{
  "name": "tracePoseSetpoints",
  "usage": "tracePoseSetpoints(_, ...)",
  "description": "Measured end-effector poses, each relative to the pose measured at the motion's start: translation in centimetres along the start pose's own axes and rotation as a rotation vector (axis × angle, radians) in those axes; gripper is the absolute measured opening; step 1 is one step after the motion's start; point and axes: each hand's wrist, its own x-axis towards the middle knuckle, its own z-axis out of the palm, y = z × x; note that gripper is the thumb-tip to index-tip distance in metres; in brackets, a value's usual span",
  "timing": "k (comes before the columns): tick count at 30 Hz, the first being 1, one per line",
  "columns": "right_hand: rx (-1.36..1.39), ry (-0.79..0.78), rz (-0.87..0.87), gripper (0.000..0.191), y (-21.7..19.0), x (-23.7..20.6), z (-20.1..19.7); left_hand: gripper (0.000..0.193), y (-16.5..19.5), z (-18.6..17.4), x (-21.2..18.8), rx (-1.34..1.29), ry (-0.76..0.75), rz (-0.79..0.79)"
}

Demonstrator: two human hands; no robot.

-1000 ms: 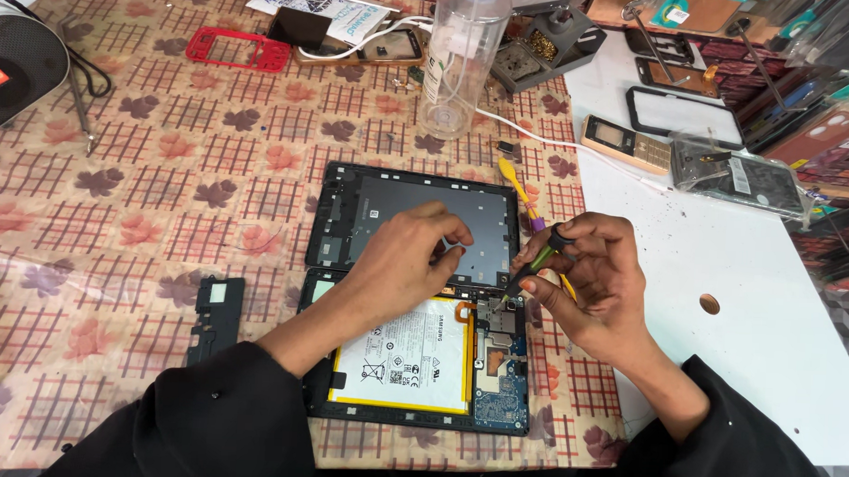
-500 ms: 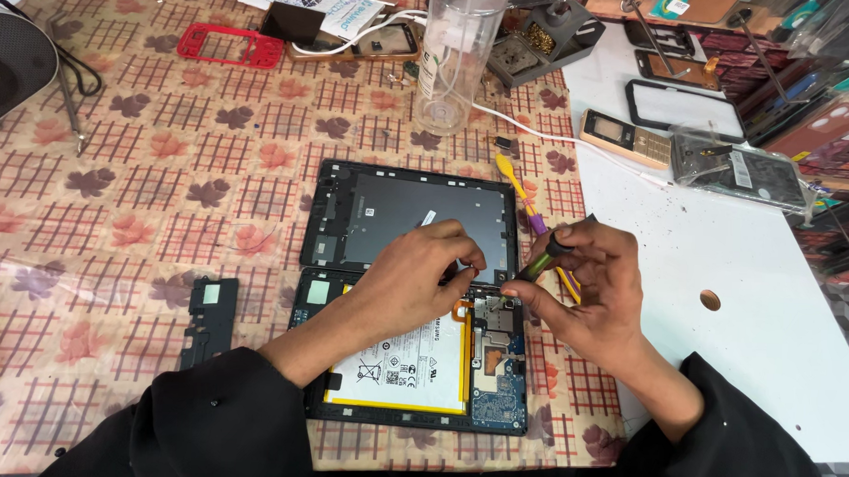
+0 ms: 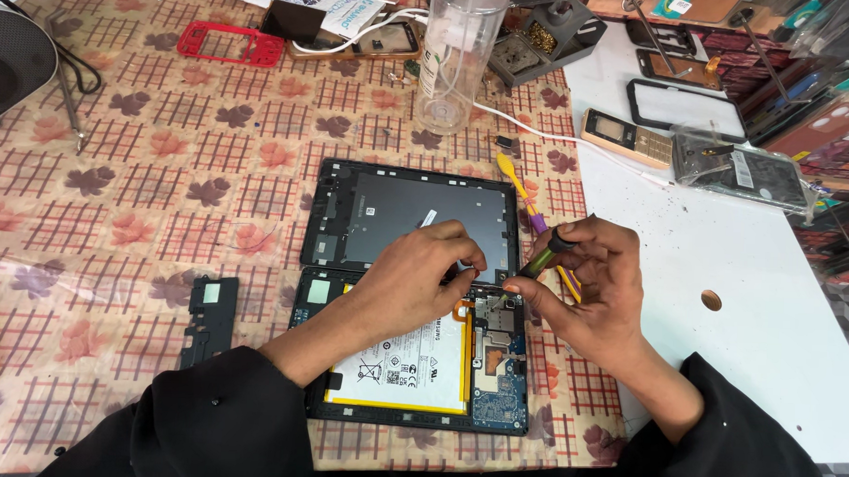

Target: The person uses a screwdriver to remove screws from a disassembled tablet or smartphone. The person then uses a prying tool to detach a component from the device's frame.

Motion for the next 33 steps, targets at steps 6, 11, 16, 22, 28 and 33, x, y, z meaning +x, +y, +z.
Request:
tracePoseSetpoints(6,0.148,-0.122,0.031,0.063,-0.6,0.5,-0.4,0.012,0.2,-0.1,-0.1,0.003,0.008,0.007)
tracePoseSetpoints(11,0.429,-0.263,0.129,0.061,-1.2,0.8,-0.9,0.013,0.5,-0.3,0.0,-0.005,-0.051,-0.026)
tracePoseSetpoints(16,0.433,-0.186,0.169,0.055,-0.9,1.2,-1.3,0.013,0.7,-0.2,0.0,0.03,-0.099,0.022)
tracePoseSetpoints(22,0.417,-0.198,0.132,0.058,-0.9,1.0,-1.6,0.01,0.8,0.4,-0.2,0.041,-0.098,0.045)
tracePoseSetpoints(28,0.421,-0.147,0.103,0.059,-1.1,0.9,-0.8,0.008,1.0,0.7,-0.6,0.029,-0.051,0.066)
tracePoseSetpoints(33,0.432,-0.228,0.166,0.055,-1.1,1.1,-0.9,0.009,1.0,0.8,-0.6,0.022,-0.044,0.057)
